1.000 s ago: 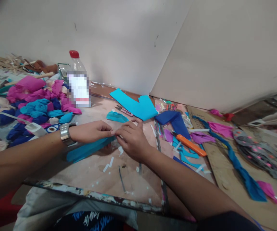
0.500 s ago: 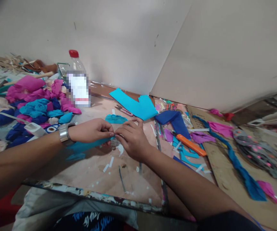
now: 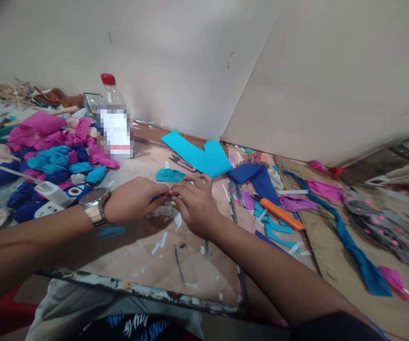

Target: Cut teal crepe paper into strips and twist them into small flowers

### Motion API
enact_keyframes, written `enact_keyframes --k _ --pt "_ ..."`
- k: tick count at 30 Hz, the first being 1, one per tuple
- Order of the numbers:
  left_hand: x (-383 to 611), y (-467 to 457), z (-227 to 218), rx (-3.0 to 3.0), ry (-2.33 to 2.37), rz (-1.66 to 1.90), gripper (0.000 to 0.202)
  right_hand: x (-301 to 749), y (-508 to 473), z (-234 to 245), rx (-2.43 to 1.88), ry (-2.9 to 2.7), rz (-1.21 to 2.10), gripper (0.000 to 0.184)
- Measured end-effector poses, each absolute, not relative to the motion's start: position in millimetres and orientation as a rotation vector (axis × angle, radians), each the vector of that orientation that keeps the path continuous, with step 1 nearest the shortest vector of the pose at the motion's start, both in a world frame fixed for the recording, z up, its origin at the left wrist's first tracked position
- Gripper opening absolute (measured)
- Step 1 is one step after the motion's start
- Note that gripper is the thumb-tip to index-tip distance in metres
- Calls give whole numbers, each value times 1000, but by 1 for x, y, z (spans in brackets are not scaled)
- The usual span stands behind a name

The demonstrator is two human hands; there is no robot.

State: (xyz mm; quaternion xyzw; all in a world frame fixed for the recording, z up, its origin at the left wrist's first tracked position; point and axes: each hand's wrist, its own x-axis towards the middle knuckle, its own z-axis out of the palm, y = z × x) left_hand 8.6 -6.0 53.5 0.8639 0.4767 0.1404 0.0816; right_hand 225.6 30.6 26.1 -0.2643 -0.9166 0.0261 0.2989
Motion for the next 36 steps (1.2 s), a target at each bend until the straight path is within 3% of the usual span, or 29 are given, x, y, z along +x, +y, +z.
enact_keyframes --k 14,36 --pt "8 -4 51 2639 1394 501 26 224 30 28 -729 -2403 148 10" --pt "4 -1 52 2464 1292 550 26 225 32 22 -648 -2370 148 4"
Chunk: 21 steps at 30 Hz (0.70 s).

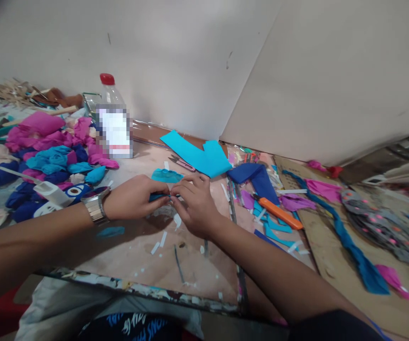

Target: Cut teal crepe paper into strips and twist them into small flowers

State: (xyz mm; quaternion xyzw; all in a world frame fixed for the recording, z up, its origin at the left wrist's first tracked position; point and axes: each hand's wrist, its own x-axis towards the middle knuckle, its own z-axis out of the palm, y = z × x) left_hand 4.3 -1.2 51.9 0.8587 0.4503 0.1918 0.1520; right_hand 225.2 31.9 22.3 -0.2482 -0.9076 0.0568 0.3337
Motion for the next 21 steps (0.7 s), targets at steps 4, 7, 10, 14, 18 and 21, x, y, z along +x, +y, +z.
enact_keyframes --k 4,7,10,14,18,21 --pt "3 1 52 2443 1319 536 25 225 33 20 -690 -2362 162 5" --pt "3 1 52 2446 1339 533 23 225 33 20 -692 -2359 159 7" --pt "4 1 51 2460 1350 499 24 225 33 21 -691 -2363 158 8" --pt "5 1 49 2494 1394 429 20 225 32 22 -719 -2371 175 7" --pt "5 0 49 2498 1413 418 18 225 32 23 -715 -2387 179 9" --pt "4 -1 51 2480 1348 479 20 225 31 24 -686 -2400 187 9"
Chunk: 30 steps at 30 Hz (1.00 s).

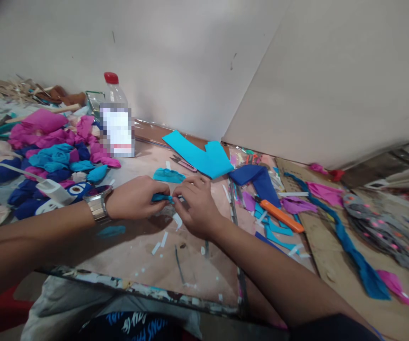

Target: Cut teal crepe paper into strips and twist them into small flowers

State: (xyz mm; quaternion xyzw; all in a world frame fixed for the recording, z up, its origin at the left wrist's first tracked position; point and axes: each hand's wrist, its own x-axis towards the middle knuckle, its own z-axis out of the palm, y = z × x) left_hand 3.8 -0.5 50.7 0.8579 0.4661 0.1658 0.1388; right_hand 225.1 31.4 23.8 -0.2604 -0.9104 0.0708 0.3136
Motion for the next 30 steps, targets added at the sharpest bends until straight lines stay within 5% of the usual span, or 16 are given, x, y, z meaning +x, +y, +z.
enact_keyframes --k 30 --pt "1 4 53 2361 1310 407 21 226 35 21 -710 -2501 153 7"
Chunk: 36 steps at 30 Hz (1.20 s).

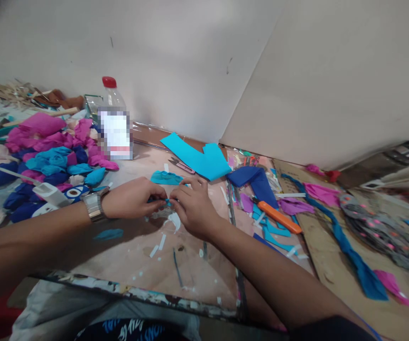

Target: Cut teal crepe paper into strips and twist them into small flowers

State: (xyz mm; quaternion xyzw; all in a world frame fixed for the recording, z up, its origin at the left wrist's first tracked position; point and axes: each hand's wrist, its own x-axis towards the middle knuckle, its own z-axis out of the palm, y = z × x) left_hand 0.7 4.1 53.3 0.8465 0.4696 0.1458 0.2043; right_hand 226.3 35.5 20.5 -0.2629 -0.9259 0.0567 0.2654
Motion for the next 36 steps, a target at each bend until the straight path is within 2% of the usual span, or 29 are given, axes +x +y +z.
enact_keyframes --k 17,23,27,36 --pt "-1 7 55 1893 1164 240 27 227 37 19 -712 -2467 180 6" --pt "0 6 51 1797 1172 210 30 226 37 18 -789 -2563 16 9" --pt "0 8 51 1830 1174 232 34 226 32 20 -793 -2548 -70 18" --pt "-1 9 50 1815 1181 223 34 226 34 19 -752 -2547 68 11"
